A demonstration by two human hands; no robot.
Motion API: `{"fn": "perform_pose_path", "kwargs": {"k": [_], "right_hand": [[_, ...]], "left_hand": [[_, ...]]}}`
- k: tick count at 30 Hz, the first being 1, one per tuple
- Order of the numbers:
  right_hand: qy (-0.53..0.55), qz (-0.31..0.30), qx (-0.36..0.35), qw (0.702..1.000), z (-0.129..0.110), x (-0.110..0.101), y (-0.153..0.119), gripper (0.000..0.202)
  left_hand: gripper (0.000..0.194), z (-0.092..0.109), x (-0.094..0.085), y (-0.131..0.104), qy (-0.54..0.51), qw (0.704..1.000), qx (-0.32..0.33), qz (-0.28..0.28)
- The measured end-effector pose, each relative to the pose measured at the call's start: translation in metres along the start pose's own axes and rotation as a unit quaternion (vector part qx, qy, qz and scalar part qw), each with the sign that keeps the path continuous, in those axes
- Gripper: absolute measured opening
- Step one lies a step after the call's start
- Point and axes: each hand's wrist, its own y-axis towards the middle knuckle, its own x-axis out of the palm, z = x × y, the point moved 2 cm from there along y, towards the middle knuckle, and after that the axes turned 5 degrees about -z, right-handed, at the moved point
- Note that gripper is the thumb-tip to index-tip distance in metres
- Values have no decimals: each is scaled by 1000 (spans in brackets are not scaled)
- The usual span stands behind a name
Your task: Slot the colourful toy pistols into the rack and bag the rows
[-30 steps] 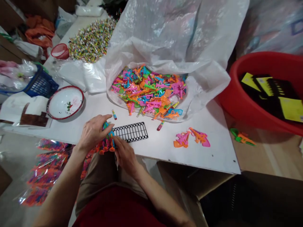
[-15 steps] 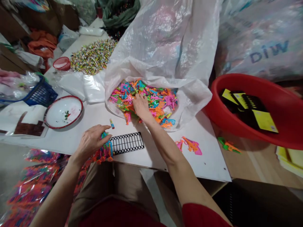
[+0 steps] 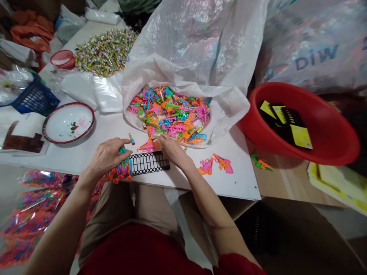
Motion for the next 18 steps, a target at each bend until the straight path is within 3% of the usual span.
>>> {"fn": "perform_pose_path", "kwargs": {"k": [4, 6, 10, 13, 15, 18], "right_hand": [[-82, 15, 25, 996, 9, -2, 27, 28], [-61, 42, 26, 997, 10, 1, 34, 21], [150, 127, 12, 980, -5, 12, 18, 18], [280, 106, -3, 954, -28, 36, 3, 13], [318, 81, 15, 945, -40, 55, 1, 10], [343, 89, 34, 934, -48, 71, 9, 10]], "left_hand": [[35, 0, 1, 0, -6, 1000, -7, 2], [35, 0, 1, -1, -7, 1000, -6, 4], [36, 1, 0, -1, 1, 1000, -7, 5], [35, 3, -1, -1, 7, 1000, -15, 7], [35, 4, -2, 0, 11, 1000, -17, 8], [37, 5, -2, 0, 20, 1000, -13, 8]]}}
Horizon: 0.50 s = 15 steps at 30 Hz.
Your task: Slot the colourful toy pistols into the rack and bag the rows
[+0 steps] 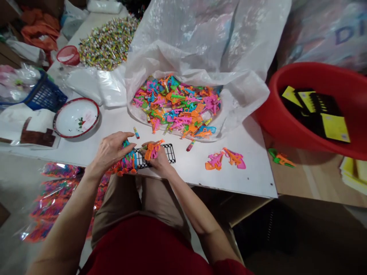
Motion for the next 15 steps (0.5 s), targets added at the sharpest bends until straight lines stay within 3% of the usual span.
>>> {"fn": "perform_pose_path", "kwargs": {"k": [4, 9, 15], "right_hand": [[-94, -67, -53, 992, -2, 7, 11, 16], [-246, -105, -25, 963, -13, 13, 17, 17], [-285, -141, -41, 947, -29, 12, 16, 21]], "left_hand": [[42, 0, 0, -1, 11, 1000, 1, -3], [56, -3, -2, -1, -3, 1000, 18, -21], [52, -1, -3, -2, -28, 1000, -7, -11]]}}
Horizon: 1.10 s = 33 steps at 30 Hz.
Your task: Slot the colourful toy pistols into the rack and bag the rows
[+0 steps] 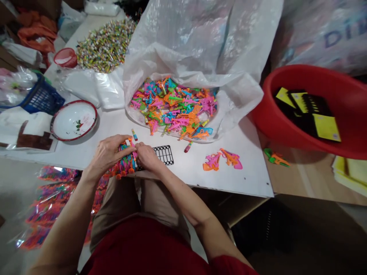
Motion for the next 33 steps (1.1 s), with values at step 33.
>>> {"fn": "perform_pose_path", "kwargs": {"k": [33], "right_hand": [[-92, 69, 217, 969, 47, -34, -32, 20]], "left_hand": [[50, 3, 2, -9, 35, 998, 51, 29]]}}
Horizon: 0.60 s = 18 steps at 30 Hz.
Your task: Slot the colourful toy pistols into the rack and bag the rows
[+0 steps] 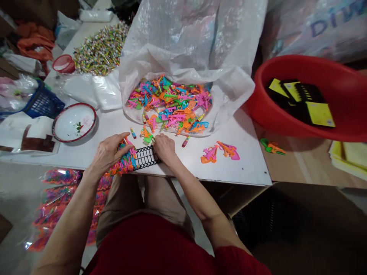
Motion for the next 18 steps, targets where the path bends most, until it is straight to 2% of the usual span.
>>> {"fn": "perform_pose_path", "kwargs": {"k": [3, 4, 7, 9, 11, 13, 16, 18], "right_hand": [[150, 37, 15, 988, 2, -7, -11, 15], [231, 55, 15, 971, 5, -8, -20, 17], [452, 73, 4, 889, 6, 4, -52, 27], [498, 50, 7, 865, -1, 23, -70, 25], [482, 17, 13, 876, -11, 46, -78, 16], [453, 20, -2, 891, -20, 64, -78, 18], [401, 79, -49, 911, -30, 75, -73, 10], [334, 83, -78, 936, -34, 75, -73, 10]], "left_hand": [[52, 0, 1, -1, 10, 1000, -5, -1], [52, 0, 1, -1, 12, 1000, -6, -2], [52, -1, 1, -1, 16, 1000, -7, -4], [52, -2, 1, 0, 17, 1000, -10, 0], [51, -3, 2, 0, 19, 1000, -12, 2], [52, -3, 2, 1, 21, 1000, -9, 1], [52, -2, 2, 0, 24, 1000, -9, -1], [52, -2, 2, 0, 27, 1000, -16, -3]]}}
